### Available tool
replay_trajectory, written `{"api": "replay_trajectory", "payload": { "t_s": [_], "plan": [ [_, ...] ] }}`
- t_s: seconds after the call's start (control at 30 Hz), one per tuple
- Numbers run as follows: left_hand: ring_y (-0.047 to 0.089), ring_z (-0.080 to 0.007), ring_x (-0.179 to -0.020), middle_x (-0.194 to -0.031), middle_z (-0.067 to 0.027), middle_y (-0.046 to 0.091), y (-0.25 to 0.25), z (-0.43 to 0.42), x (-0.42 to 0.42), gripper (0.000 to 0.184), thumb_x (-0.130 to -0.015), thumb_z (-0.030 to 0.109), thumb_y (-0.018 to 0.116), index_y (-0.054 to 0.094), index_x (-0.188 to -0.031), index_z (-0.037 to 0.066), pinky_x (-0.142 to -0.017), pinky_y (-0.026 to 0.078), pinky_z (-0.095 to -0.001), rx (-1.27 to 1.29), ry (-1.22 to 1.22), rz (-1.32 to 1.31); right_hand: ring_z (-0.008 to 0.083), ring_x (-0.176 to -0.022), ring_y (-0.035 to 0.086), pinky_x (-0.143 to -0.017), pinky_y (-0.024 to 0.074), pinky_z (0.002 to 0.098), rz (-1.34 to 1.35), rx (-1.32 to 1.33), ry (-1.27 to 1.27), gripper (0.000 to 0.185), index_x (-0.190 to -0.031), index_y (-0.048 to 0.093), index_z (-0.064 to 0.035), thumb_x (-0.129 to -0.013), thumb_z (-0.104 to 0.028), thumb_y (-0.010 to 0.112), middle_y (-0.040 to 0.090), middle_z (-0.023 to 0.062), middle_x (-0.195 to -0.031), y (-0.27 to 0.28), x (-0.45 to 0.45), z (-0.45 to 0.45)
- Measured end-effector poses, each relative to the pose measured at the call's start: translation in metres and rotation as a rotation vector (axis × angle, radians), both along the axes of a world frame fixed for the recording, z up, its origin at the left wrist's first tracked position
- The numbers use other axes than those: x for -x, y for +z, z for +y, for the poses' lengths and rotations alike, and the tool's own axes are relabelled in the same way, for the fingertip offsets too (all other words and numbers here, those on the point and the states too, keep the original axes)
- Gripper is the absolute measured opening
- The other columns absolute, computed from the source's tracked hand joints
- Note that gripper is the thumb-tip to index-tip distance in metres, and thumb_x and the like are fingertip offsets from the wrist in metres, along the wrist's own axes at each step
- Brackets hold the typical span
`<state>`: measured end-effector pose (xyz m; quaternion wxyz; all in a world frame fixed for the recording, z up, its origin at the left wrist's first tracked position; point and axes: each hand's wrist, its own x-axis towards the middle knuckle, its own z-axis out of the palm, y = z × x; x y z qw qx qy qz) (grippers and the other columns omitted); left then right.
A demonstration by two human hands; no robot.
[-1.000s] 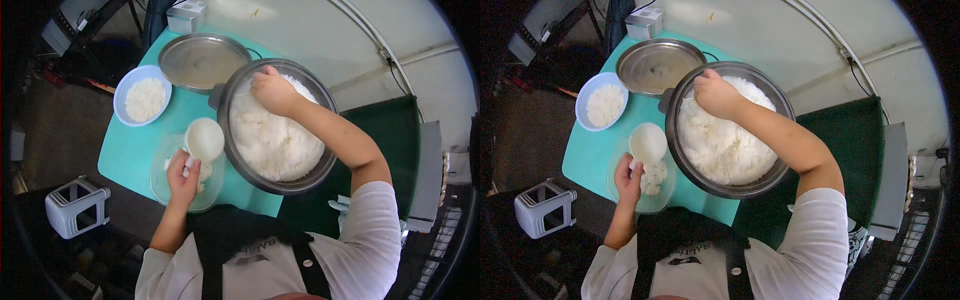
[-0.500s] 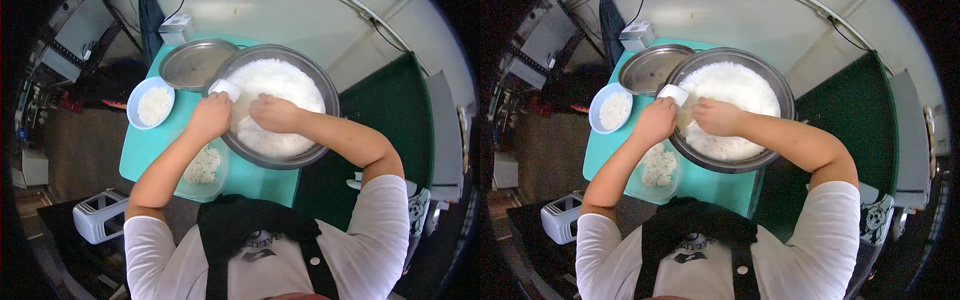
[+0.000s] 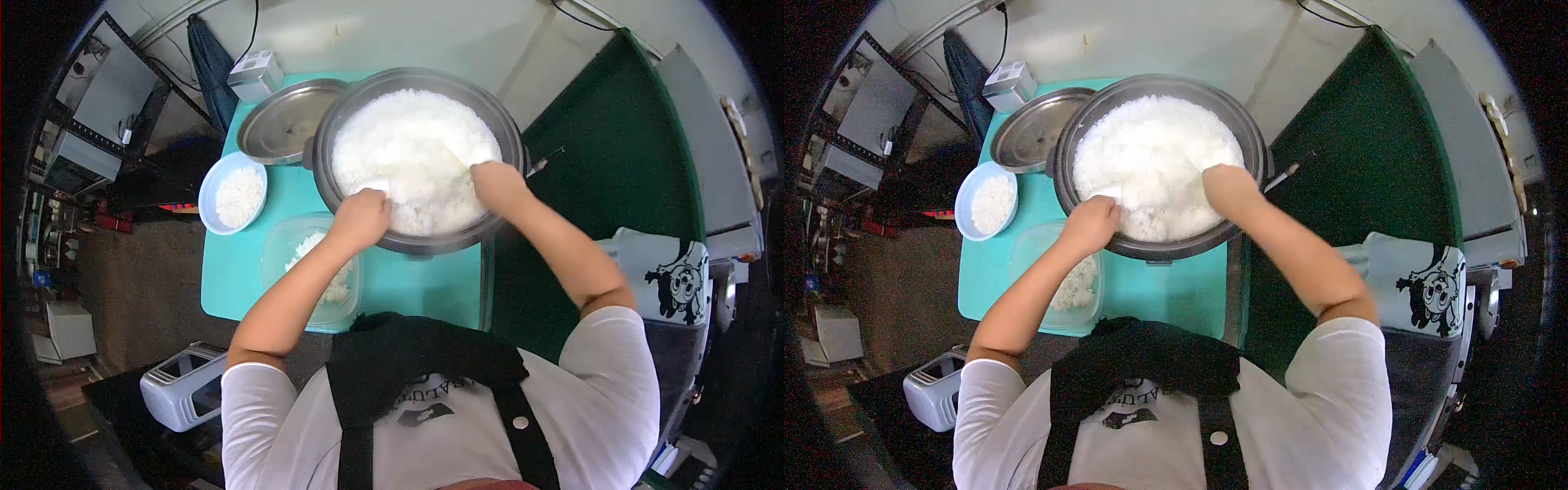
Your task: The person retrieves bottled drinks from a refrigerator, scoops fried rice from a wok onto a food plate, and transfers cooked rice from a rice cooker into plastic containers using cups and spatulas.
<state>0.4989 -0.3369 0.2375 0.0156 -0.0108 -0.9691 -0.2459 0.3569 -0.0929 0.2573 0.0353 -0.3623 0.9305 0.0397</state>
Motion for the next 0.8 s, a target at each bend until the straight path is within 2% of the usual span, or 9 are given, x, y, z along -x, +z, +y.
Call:
{"api": "replay_trajectory", "payload": {
  "t_s": [0.07, 0.1, 0.17, 0.2, 0.27, 0.57, 0.63, 0.73, 0.8],
  "plan": [
    [0.058, -0.0453, -0.088, -0.089, -0.0258, 0.063, -0.003, 0.006, 0.001, 0.035, -0.089, 0.026, 0.047, 0.062, -0.084, -0.005, -0.081, 0.045, -0.0505, -0.136, 0.105, -0.040, 0.0381, -0.080, 0.067, -0.073, 0.0531, 0.0461, -0.116, 0.071, -0.130, 0.017, -0.078, 0.067, 0.0008, -0.078, -0.007, 0.052, 0.067, 0.0235, -0.082, 0.007, -0.033, -0.005],
    [0.058, -0.0453, -0.088, -0.089, -0.0258, 0.063, -0.005, 0.010, 0.002, 0.035, -0.089, 0.026, 0.047, 0.062, -0.084, -0.005, -0.081, 0.045, -0.0505, -0.136, 0.101, -0.042, 0.0381, -0.080, 0.067, -0.073, 0.0531, 0.0461, -0.117, 0.071, -0.134, 0.017, -0.078, 0.067, 0.0008, -0.078, -0.007, 0.052, 0.067, 0.0235, -0.082, 0.008, -0.042, -0.008],
    [0.058, -0.0450, -0.088, -0.090, -0.0282, 0.061, -0.011, 0.017, 0.005, 0.035, -0.089, 0.024, 0.044, 0.062, -0.084, -0.005, -0.083, 0.045, -0.0500, -0.341, 0.176, -0.042, 0.0391, -0.080, 0.066, -0.073, 0.0529, 0.0460, -0.185, 0.156, -0.179, 0.017, -0.080, 0.067, 0.0022, -0.077, -0.006, 0.052, 0.066, 0.0250, -0.083, 0.009, -0.058, -0.014],
    [0.058, -0.0450, -0.088, -0.090, -0.0282, 0.061, -0.014, 0.021, 0.008, 0.035, -0.089, 0.024, 0.044, 0.062, -0.084, -0.005, -0.083, 0.045, -0.0500, -0.340, 0.173, -0.041, 0.0397, -0.080, 0.066, -0.073, 0.0526, 0.0462, -0.239, 0.170, -0.199, 0.016, -0.080, 0.064, 0.0038, -0.077, -0.007, 0.053, 0.065, 0.0255, -0.082, 0.008, -0.063, -0.019],
    [0.057, -0.0458, -0.091, -0.094, -0.0286, 0.061, -0.021, 0.028, 0.015, 0.037, -0.089, 0.026, 0.041, 0.061, -0.087, -0.005, -0.084, 0.043, -0.0494, -0.532, 0.271, -0.057, 0.0400, -0.080, 0.066, -0.073, 0.0524, 0.0465, -0.208, 0.228, -0.185, 0.015, -0.080, 0.063, 0.0038, -0.077, -0.007, 0.053, 0.065, 0.0252, -0.081, 0.013, -0.084, -0.025],
    [0.055, -0.0440, -0.098, -0.100, -0.0281, 0.061, -0.036, 0.033, 0.037, 0.040, -0.088, 0.027, 0.040, 0.063, -0.092, -0.005, -0.087, 0.042, -0.0465, -0.687, 0.303, 0.040, 0.0372, -0.071, 0.067, -0.065, 0.0541, 0.0444, -0.056, 0.275, -0.165, 0.013, -0.086, 0.056, 0.0064, -0.078, -0.003, 0.052, 0.065, 0.0240, -0.074, 0.018, -0.118, -0.045],
    [0.055, -0.0438, -0.099, -0.102, -0.0281, 0.060, -0.015, 0.025, 0.034, 0.039, -0.089, 0.027, 0.039, 0.064, -0.094, -0.004, -0.089, 0.041, -0.0467, -0.714, 0.298, -0.006, 0.0358, -0.071, 0.068, -0.064, 0.0546, 0.0427, 0.018, 0.276, -0.175, 0.013, -0.086, 0.057, 0.0063, -0.079, -0.002, 0.052, 0.066, 0.0224, -0.073, 0.018, -0.117, -0.049],
    [0.054, -0.0446, -0.097, -0.099, -0.0293, 0.060, -0.013, 0.017, 0.036, 0.038, -0.090, 0.024, 0.038, 0.062, -0.089, -0.005, -0.087, 0.040, -0.0487, -0.640, 0.180, 0.157, 0.0337, -0.069, 0.068, -0.061, 0.0549, 0.0403, 0.108, 0.297, -0.151, 0.015, -0.089, 0.057, 0.0072, -0.078, -0.002, 0.052, 0.066, 0.0213, -0.073, 0.018, -0.115, -0.057],
    [0.054, -0.0448, -0.096, -0.097, -0.0295, 0.060, -0.001, 0.011, 0.029, 0.038, -0.089, 0.024, 0.038, 0.061, -0.088, -0.005, -0.086, 0.040, -0.0489, -0.657, 0.198, 0.150, 0.0330, -0.067, 0.068, -0.060, 0.0547, 0.0394, 0.170, 0.330, -0.107, 0.017, -0.090, 0.057, 0.0077, -0.078, -0.002, 0.053, 0.065, 0.0203, -0.072, 0.023, -0.122, -0.062]
  ]
}}
